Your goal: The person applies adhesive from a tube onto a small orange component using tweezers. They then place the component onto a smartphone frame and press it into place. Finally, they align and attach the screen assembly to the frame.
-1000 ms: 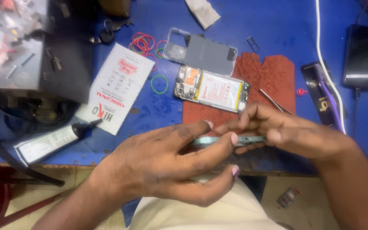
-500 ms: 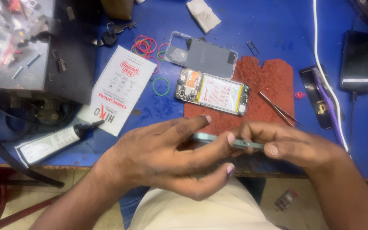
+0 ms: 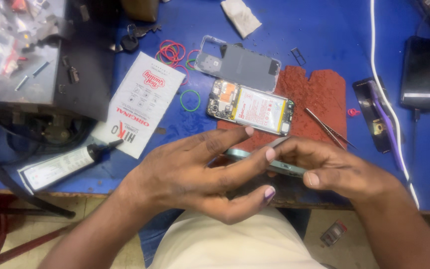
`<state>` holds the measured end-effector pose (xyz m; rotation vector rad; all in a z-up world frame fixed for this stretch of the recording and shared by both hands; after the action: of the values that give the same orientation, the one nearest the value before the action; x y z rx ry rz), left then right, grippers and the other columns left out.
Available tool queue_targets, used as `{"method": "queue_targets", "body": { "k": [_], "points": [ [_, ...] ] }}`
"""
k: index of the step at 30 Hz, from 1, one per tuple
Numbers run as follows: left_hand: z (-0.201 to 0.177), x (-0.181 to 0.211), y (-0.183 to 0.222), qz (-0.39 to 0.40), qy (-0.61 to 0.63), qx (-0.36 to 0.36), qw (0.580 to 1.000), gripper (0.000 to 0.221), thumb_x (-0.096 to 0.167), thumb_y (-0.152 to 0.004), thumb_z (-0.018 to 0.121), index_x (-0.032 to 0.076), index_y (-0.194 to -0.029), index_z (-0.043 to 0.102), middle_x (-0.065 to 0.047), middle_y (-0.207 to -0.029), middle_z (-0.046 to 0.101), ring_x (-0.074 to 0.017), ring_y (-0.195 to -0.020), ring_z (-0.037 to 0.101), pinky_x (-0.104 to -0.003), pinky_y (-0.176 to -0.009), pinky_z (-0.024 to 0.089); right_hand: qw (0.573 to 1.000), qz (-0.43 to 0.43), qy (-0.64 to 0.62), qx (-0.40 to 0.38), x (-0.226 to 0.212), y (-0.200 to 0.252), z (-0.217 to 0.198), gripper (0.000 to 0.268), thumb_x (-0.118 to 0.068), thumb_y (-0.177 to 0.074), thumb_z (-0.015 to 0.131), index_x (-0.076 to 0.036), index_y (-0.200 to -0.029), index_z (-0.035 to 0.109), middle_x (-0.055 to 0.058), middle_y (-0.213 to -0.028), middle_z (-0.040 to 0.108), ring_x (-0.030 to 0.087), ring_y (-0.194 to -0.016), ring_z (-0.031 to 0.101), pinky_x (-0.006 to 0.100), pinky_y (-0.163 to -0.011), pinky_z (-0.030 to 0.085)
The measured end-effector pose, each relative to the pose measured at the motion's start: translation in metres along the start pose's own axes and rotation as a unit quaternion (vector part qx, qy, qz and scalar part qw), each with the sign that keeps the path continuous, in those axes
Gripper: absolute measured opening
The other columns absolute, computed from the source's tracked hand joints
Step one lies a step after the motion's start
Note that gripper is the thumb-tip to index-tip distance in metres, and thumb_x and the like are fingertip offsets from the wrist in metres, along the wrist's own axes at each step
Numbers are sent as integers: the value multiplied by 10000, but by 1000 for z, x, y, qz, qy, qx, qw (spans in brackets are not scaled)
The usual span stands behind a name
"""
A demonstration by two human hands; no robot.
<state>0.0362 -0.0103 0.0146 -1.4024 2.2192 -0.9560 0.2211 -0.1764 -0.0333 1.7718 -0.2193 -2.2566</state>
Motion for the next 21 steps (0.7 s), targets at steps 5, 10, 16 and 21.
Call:
{"method": "queue_targets", "body": {
  "k": [5, 10, 16, 21],
  "points": [
    [5, -11, 4, -41, -76, -1, 996, 657, -8, -971, 768, 322, -1423, 422, -53, -1536, 439, -354, -1407, 531, -423, -1145, 525, 997, -21, 54, 42, -10, -8, 6, 612, -361, -965, 655, 34, -1420, 544, 234, -1405, 619, 371, -1389, 556, 510, -1186, 424],
    [-7, -37, 22, -228, 11, 100, 968, 533, 46, -922, 789, 97, -1351, 476, -182, -1474, 393, -444, -1382, 460, -514, -1212, 452, 865, -72, 457, 193, -27, -20, 0, 442, -292, -954, 658, -45, -1320, 634, 175, -1397, 569, 329, -1281, 602, 452, -1048, 519],
    [8, -32, 41, -364, 16, -11, 931, 254, 32, -893, 772, 6, -1126, 674, -160, -1260, 631, -349, -1236, 575, -451, -1047, 494, 756, -127, 607, 207, -35, -44, 2, 415, -201, -874, 763, -52, -1253, 687, 208, -1545, 468, 382, -1309, 558, 465, -1030, 515],
    [27, -44, 45, -394, 56, -49, 916, 490, 91, -871, 771, -49, -1306, 592, -222, -1351, 564, -404, -1281, 531, -465, -1110, 437, 760, -125, 606, 199, -32, -58, -5, 438, -125, -832, 799, -53, -1249, 685, 202, -1556, 465, 367, -1310, 549, 466, -1046, 507]
  ]
}}
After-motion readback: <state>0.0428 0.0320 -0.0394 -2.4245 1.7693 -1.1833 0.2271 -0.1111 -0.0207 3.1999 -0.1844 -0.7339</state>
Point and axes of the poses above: each hand's wrist, its own y-axis away from the middle knuckle, its own z-axis out of the palm, x = y × z, the point moved 5 cm from there along -y, towards the middle knuckle
